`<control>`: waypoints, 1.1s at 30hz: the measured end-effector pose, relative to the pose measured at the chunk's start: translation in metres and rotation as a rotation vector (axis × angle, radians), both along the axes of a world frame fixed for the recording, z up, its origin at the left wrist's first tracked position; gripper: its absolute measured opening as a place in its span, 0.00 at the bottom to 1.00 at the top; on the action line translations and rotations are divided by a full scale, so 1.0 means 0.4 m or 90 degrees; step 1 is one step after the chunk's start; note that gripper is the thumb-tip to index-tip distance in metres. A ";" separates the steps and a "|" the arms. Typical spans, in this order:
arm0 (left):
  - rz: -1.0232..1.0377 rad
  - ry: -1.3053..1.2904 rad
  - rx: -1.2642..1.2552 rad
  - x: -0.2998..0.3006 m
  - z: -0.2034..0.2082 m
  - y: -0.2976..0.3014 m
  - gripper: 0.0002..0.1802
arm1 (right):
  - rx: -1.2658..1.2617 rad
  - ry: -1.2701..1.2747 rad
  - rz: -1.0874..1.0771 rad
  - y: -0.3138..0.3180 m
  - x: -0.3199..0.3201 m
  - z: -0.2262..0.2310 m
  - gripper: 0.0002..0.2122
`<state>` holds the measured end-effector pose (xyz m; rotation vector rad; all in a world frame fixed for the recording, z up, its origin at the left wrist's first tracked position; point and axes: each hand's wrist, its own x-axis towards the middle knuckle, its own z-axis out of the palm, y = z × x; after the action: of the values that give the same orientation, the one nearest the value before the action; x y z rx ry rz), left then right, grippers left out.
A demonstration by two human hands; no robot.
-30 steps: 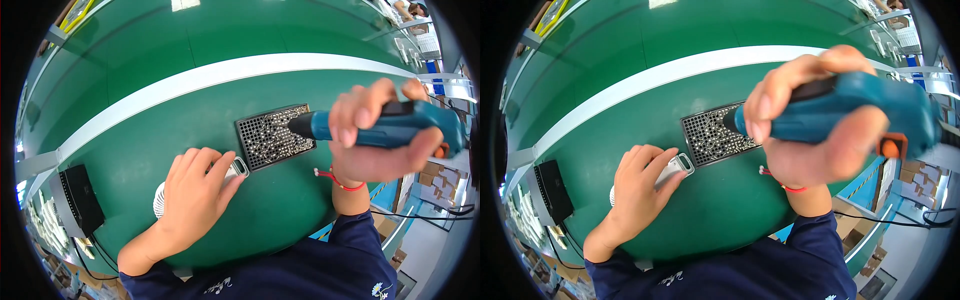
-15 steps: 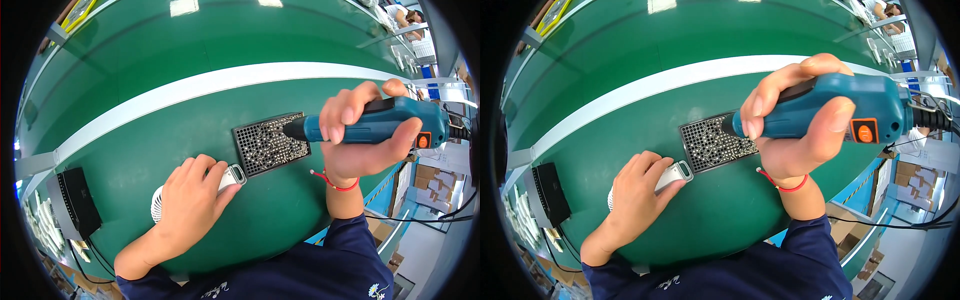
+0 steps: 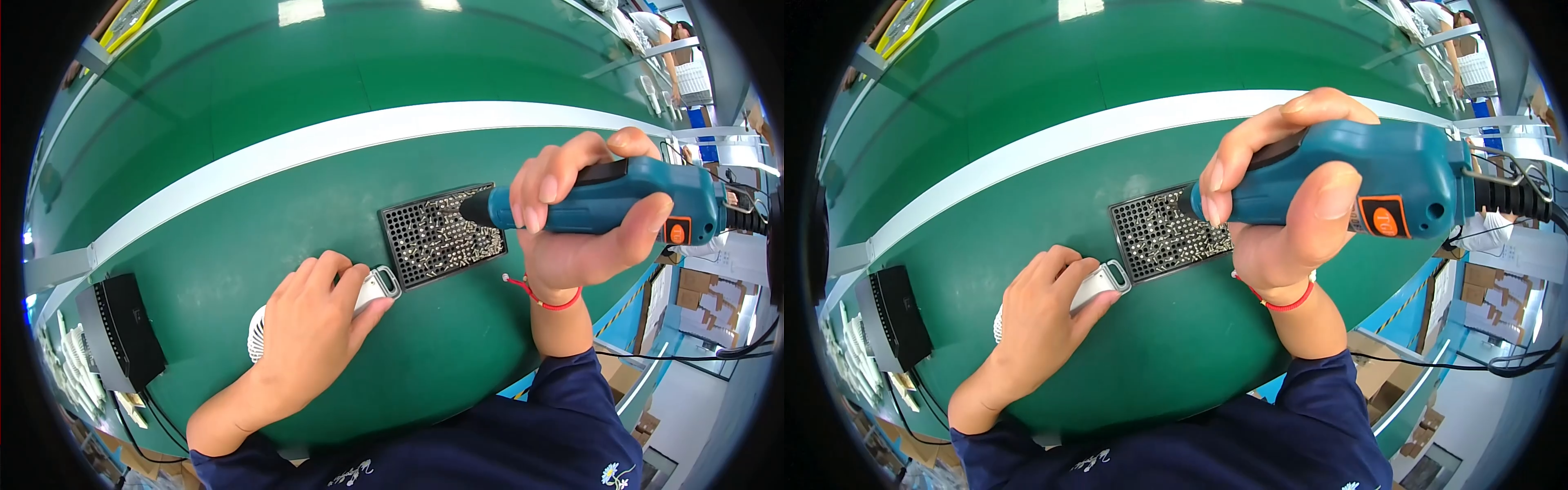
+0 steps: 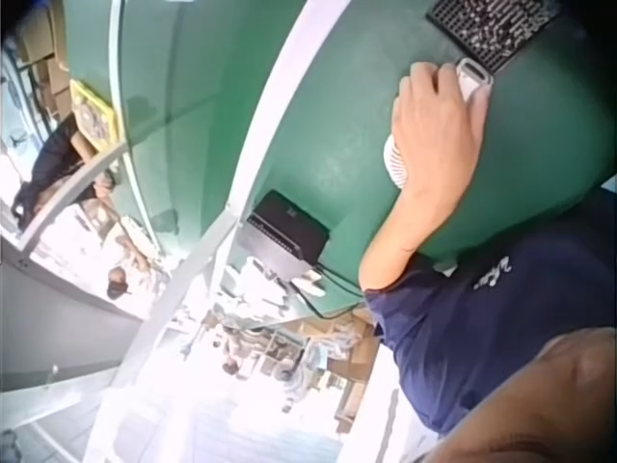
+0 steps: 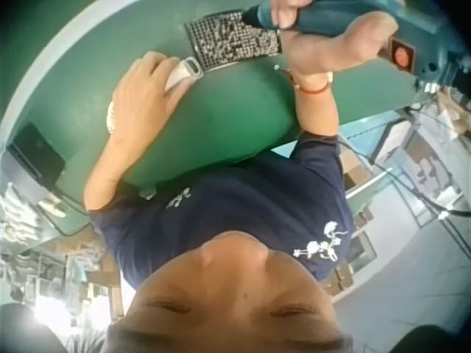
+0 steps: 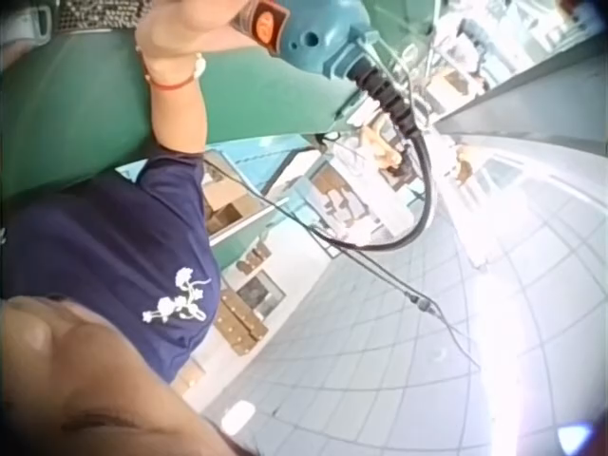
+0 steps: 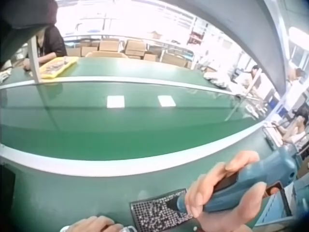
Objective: Assembling electronic components using an electric screwdriver at a production line station.
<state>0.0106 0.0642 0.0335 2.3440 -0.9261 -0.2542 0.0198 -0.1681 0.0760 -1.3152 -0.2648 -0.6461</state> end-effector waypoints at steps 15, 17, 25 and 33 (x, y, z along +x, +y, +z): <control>-0.011 0.007 0.005 0.000 -0.001 0.001 0.17 | -0.012 0.010 0.026 0.006 -0.006 0.008 0.23; -0.011 0.005 0.014 0.000 -0.002 0.002 0.17 | -0.022 0.008 0.027 0.011 -0.005 0.007 0.23; -0.006 -0.013 0.009 -0.002 -0.004 0.000 0.17 | -0.060 0.057 -0.028 0.017 -0.001 0.005 0.27; -0.009 -0.006 -0.003 0.000 -0.009 0.002 0.16 | -0.177 0.077 0.014 0.025 0.023 -0.015 0.25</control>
<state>0.0106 0.0651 0.0300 2.3372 -0.9471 -0.2457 0.0289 -0.1582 0.0702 -1.6096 -0.2768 -0.5215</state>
